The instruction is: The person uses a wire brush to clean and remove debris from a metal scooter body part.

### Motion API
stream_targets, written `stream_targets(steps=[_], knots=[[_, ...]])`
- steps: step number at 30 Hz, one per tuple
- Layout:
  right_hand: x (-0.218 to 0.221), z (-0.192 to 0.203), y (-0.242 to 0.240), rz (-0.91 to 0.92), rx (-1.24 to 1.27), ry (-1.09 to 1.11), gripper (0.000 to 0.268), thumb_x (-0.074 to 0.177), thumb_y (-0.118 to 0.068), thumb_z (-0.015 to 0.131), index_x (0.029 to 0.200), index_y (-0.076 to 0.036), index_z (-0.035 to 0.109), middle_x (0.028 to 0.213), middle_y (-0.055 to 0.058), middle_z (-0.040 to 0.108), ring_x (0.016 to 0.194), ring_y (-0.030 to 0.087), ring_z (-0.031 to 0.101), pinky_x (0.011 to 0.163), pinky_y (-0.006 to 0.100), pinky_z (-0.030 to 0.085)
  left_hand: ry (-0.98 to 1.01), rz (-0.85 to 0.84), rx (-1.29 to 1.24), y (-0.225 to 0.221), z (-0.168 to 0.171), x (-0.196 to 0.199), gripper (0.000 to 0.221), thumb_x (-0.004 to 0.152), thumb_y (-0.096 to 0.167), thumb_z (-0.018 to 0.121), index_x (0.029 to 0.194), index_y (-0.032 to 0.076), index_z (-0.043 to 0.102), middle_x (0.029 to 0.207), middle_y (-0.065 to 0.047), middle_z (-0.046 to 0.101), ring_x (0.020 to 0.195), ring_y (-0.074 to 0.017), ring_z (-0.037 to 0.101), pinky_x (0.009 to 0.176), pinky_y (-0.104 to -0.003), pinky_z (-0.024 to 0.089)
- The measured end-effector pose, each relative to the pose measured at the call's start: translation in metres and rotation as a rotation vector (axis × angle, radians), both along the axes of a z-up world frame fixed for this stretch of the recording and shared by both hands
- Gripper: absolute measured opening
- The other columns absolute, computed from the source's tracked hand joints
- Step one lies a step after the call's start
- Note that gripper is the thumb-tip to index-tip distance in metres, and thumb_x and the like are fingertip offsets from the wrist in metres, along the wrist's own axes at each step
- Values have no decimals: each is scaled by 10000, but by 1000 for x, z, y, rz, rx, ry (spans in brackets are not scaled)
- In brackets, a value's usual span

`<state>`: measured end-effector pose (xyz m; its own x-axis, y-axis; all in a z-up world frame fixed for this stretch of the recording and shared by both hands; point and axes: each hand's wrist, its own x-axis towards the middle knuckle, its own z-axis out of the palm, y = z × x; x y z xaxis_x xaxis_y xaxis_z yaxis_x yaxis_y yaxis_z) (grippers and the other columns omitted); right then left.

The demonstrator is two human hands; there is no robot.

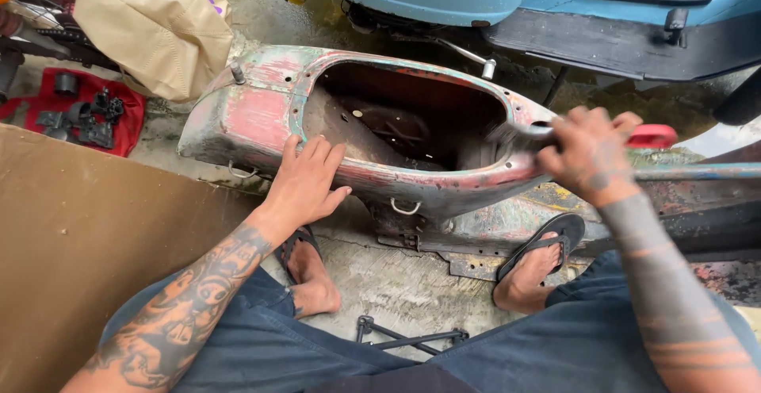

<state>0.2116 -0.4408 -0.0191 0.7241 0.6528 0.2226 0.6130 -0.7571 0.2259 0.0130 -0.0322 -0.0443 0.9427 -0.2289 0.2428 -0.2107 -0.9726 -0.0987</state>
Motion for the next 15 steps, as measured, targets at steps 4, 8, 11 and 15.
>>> stream_targets(steps=[4, 8, 11, 15], knots=[[-7, -4, 21, 223, 79, 163, 225, 731, -434, 612, 885, -272, 586, 885, 6, 520, 899, 261, 552, 881, 453, 359, 174, 59, -30, 2, -9, 3, 723, 849, 529, 722, 1382, 79, 536, 1134, -133, 623, 1273, -277, 526, 1137, -543, 195], [35, -11, -26, -112, -149, 275, 306, 860, -458, 608, 993, -203, 713, 1007, 41, 668, 956, 272, 601, 936, 501, 292, 30, 21, 2, -3, 2, -2, 667, 799, 481, 682, 1278, 36, 551, 1127, -136, 563, 1142, -283, 490, 1082, -460, 242], [51, -19, -53, -173, -144, 157, 341, 883, -492, 668, 1023, -189, 737, 1017, 63, 673, 967, 298, 618, 922, 503, 288, 22, 22, 24, -1, 1, -1, 700, 801, 497, 675, 1308, 31, 550, 1143, -140, 568, 1154, -286, 490, 1081, -462, 249], [3, 4, -8, 11, -114, -47, 288, 867, -406, 662, 1052, -185, 678, 986, 24, 609, 884, 219, 584, 955, 441, 305, 21, 15, 21, -2, 0, -1, 715, 801, 505, 677, 1318, 28, 551, 1135, -137, 569, 1137, -281, 493, 1083, -462, 244]])
